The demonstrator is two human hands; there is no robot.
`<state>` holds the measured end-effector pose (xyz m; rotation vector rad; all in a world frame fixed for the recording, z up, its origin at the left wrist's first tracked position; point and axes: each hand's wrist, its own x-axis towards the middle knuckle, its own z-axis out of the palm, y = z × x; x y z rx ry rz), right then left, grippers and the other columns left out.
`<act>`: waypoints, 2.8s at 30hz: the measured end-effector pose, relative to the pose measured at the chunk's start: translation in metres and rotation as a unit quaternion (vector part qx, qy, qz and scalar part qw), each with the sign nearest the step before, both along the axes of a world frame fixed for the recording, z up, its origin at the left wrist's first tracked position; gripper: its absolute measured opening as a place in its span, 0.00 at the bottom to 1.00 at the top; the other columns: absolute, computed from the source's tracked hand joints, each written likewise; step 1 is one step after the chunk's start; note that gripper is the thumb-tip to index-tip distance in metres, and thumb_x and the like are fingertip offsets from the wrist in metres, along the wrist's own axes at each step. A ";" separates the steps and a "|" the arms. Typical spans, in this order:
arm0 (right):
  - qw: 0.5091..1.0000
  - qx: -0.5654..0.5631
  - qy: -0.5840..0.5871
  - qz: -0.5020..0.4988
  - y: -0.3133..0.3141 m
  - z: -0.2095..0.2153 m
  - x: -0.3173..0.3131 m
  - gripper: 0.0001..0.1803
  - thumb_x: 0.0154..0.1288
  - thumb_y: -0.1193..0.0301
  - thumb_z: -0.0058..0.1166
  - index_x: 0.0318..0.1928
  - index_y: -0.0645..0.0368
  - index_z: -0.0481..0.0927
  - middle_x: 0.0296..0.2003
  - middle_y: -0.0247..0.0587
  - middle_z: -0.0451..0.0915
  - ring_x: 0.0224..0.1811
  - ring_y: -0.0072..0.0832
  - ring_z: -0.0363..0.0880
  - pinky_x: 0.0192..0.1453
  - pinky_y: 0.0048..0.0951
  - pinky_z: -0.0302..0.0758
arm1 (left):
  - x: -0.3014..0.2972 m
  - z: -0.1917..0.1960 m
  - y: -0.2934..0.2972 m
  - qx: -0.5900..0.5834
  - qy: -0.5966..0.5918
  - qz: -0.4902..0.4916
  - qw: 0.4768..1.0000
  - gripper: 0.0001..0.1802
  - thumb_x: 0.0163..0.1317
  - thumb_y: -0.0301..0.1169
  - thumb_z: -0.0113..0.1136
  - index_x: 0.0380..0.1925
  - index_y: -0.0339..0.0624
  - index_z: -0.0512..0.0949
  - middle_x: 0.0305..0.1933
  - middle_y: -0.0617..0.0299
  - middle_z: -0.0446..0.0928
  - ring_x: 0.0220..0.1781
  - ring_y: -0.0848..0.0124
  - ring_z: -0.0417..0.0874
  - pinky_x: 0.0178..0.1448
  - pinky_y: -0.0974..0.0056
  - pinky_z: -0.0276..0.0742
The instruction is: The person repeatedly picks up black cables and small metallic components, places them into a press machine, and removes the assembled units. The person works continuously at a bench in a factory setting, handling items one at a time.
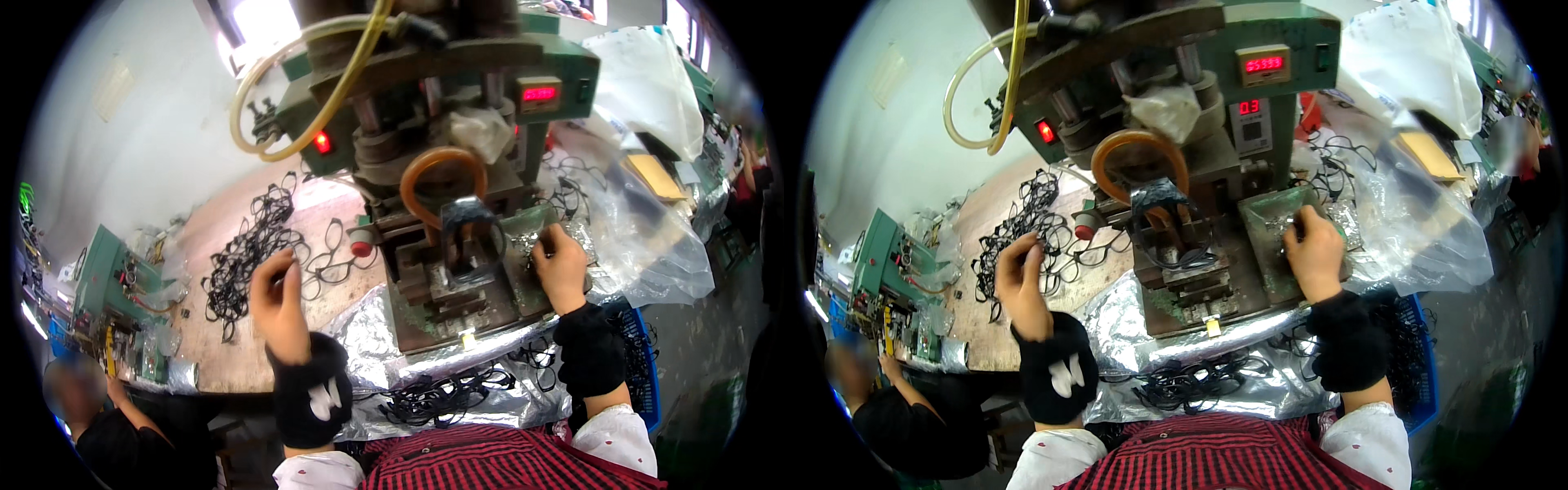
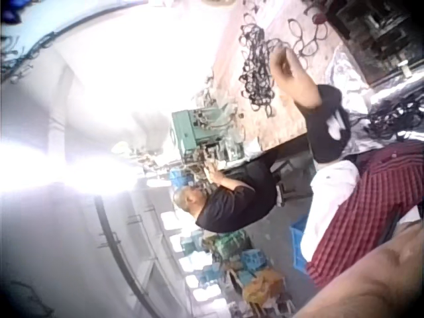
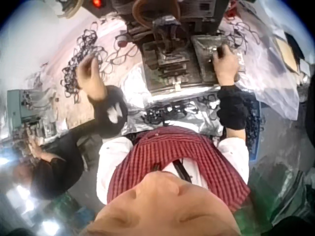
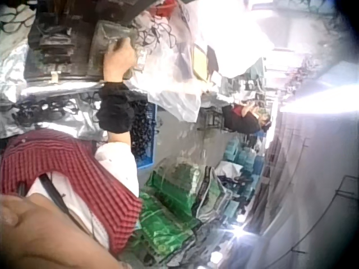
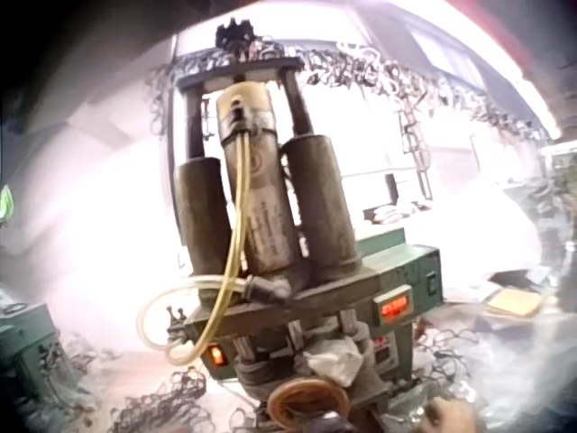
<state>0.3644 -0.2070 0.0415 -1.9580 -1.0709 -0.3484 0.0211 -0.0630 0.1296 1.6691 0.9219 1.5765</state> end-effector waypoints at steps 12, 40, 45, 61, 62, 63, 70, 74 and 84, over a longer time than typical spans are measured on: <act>0.992 0.094 0.089 0.007 -0.046 0.002 -0.012 0.07 0.57 0.77 0.59 0.38 0.60 0.81 0.30 0.43 0.77 0.36 0.43 0.77 0.43 0.38 0.73 | 0.016 -0.153 0.093 -0.117 0.416 0.166 0.886 0.21 0.65 0.50 0.58 0.36 0.40 0.75 0.31 0.43 0.82 0.34 0.46 0.83 0.38 0.49 0.76; 0.886 0.214 0.296 0.286 0.022 0.054 -0.096 0.10 0.62 0.79 0.55 0.44 0.65 0.82 0.37 0.45 0.84 0.39 0.33 0.83 0.45 0.28 0.76 | 0.035 -0.003 -0.040 0.072 -0.257 -0.166 0.949 0.08 0.74 0.26 0.46 0.50 0.42 0.70 0.46 0.56 0.73 0.44 0.67 0.75 0.49 0.61 0.75; 0.859 0.197 0.356 0.311 0.021 0.066 -0.120 0.22 0.63 0.79 0.55 0.57 0.67 0.70 0.43 0.50 0.85 0.46 0.32 0.85 0.52 0.26 0.76 | 0.021 0.025 -0.042 0.087 -0.205 -0.227 0.948 0.09 0.73 0.24 0.47 0.51 0.43 0.70 0.48 0.58 0.74 0.47 0.70 0.76 0.49 0.64 0.75; 0.945 0.089 0.130 0.288 -0.010 0.092 -0.111 0.32 0.56 0.76 0.59 0.63 0.66 0.68 0.50 0.57 0.78 0.53 0.51 0.78 0.56 0.42 0.73 | 0.059 0.057 -0.067 0.060 -0.060 -0.194 0.977 0.04 0.64 0.18 0.55 0.38 0.33 0.72 0.35 0.55 0.78 0.37 0.66 0.83 0.46 0.64 0.79; 0.955 0.083 0.060 0.279 -0.010 0.085 -0.097 0.31 0.55 0.74 0.60 0.61 0.66 0.71 0.49 0.55 0.79 0.52 0.51 0.77 0.56 0.43 0.73 | 0.057 0.052 -0.075 0.030 -0.036 -0.199 0.979 0.06 0.62 0.17 0.58 0.38 0.32 0.73 0.36 0.53 0.81 0.38 0.66 0.84 0.48 0.65 0.80; 0.959 0.078 -0.023 0.271 -0.015 0.084 -0.083 0.29 0.55 0.73 0.62 0.59 0.66 0.73 0.47 0.54 0.79 0.52 0.50 0.77 0.55 0.44 0.73 | 0.058 0.049 -0.081 0.008 -0.021 -0.202 0.979 0.08 0.59 0.16 0.62 0.38 0.32 0.75 0.37 0.51 0.83 0.40 0.67 0.85 0.49 0.65 0.80; 0.991 -0.100 -0.066 -0.052 -0.054 -0.001 -0.027 0.13 0.51 0.68 0.67 0.37 0.58 0.80 0.35 0.42 0.76 0.45 0.42 0.73 0.44 0.40 0.71 | 0.089 0.044 -0.080 -0.053 0.012 -0.274 0.960 0.07 0.61 0.20 0.65 0.38 0.31 0.77 0.36 0.58 0.83 0.38 0.75 0.83 0.47 0.71 0.77; 0.997 -0.041 -0.072 -0.004 -0.017 0.002 -0.012 0.07 0.53 0.71 0.64 0.31 0.58 0.79 0.31 0.42 0.77 0.40 0.44 0.75 0.44 0.42 0.72 | 0.097 0.043 -0.083 -0.039 0.033 -0.256 0.965 0.07 0.61 0.20 0.65 0.38 0.32 0.78 0.36 0.59 0.82 0.37 0.76 0.82 0.46 0.72 0.77; 0.959 -0.144 -0.214 0.120 0.015 -0.002 -0.004 0.12 0.53 0.74 0.58 0.40 0.56 0.77 0.45 0.44 0.75 0.53 0.44 0.72 0.43 0.43 0.71 | 0.092 0.040 -0.082 0.001 0.075 -0.252 0.965 0.07 0.61 0.21 0.65 0.38 0.33 0.78 0.36 0.59 0.82 0.38 0.75 0.83 0.44 0.71 0.77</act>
